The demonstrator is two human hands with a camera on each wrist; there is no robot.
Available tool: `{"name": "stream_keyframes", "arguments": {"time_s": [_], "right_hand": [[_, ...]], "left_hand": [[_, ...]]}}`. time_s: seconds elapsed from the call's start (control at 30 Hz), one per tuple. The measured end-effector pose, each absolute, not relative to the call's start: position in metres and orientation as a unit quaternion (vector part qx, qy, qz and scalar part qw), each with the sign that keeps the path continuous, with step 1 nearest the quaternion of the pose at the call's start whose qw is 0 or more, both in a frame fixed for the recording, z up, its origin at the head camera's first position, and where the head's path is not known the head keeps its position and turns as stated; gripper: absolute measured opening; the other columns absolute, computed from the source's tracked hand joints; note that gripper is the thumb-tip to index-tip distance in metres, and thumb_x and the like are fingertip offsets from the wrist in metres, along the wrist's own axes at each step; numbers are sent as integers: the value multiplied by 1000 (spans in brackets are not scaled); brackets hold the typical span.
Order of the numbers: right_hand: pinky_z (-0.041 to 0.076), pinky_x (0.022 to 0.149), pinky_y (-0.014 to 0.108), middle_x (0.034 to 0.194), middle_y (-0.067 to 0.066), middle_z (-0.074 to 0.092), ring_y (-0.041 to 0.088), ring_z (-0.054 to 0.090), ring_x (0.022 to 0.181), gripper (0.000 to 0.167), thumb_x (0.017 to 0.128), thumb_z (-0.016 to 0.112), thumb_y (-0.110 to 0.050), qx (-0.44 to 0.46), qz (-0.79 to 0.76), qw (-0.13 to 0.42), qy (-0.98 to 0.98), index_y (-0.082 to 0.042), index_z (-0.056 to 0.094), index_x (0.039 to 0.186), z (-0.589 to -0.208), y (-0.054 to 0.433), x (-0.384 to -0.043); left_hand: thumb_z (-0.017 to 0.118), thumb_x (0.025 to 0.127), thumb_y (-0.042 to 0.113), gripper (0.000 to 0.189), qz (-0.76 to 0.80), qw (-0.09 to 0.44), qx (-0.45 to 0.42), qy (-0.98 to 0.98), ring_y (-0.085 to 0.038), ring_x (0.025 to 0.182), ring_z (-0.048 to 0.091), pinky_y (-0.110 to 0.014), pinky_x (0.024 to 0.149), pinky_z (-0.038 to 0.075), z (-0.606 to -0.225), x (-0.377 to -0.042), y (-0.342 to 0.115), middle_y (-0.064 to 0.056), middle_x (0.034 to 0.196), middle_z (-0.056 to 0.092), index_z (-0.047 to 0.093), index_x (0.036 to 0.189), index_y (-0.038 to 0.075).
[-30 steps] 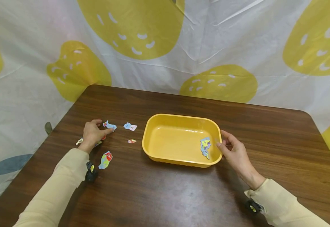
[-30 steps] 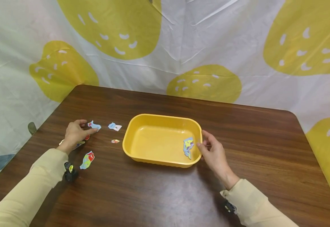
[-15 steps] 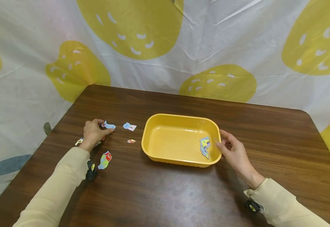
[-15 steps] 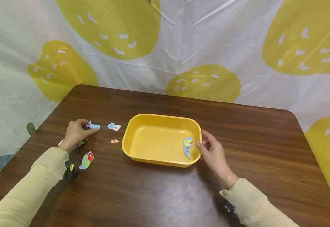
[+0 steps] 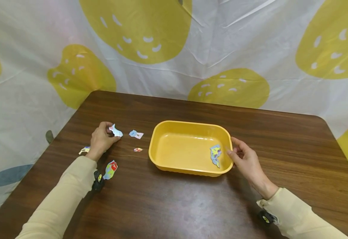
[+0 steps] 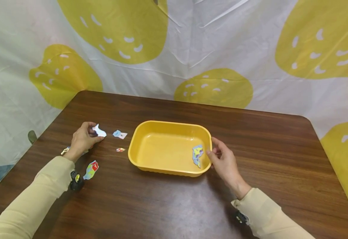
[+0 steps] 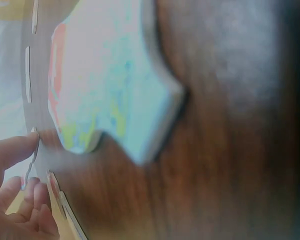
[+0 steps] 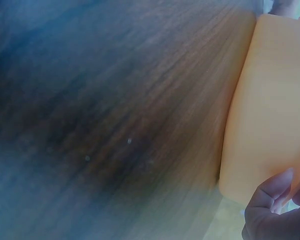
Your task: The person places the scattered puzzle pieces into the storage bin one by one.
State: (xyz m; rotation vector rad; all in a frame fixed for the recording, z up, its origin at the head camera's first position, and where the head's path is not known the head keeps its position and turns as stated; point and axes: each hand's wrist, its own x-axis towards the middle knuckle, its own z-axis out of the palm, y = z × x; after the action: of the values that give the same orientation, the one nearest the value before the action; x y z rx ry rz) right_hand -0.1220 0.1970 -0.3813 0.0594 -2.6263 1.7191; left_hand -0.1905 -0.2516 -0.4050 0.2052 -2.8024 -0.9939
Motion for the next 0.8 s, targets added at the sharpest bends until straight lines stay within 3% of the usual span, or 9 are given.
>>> {"name": "stream_keyframes", "arguments": {"time_s": [0.13,0.37,0.63,0.7,0.8], "right_hand": [[48,53,22,87,6,43,6,47,67,48,95,53,-5,20,550,2,-835,6,37,139,-382,197,-122],[48,53,22,87,7,43,6,47,67,48,95,53,-5,19,547,3,-837,6,37,139,-383,196,-121],[49,53,23,87,7,44,7,48,68,48,94,54,-5,22,547,7,-837,6,38,138,-382,195,-121],[49,53,23,87,7,44,7,48,68,48,94,54,-4,23,546,9,-837,6,38,138,-382,195,-121],[49,53,24,87,8,44,8,49,69,47,94,54,-4,24,544,10,-839,6,39,138,-382,194,-121]], "left_hand": [[76,74,8,55,-341,96,60,-933,-35,93,64,-48,82,42,-407,-193,-250,-22,101,63,48,122,0],[75,74,6,55,-357,109,67,-926,-32,89,64,-42,79,44,-408,-193,-249,-20,99,61,49,123,1],[73,80,9,55,-427,93,99,-894,-4,75,60,-16,51,44,-399,-195,-246,-15,105,61,48,128,7],[74,80,10,55,-458,96,96,-879,-1,73,58,-15,51,45,-396,-195,-243,-12,101,61,49,128,7],[74,79,8,55,-517,106,77,-846,0,74,56,-11,60,45,-387,-194,-233,-4,91,60,49,128,5]]}}
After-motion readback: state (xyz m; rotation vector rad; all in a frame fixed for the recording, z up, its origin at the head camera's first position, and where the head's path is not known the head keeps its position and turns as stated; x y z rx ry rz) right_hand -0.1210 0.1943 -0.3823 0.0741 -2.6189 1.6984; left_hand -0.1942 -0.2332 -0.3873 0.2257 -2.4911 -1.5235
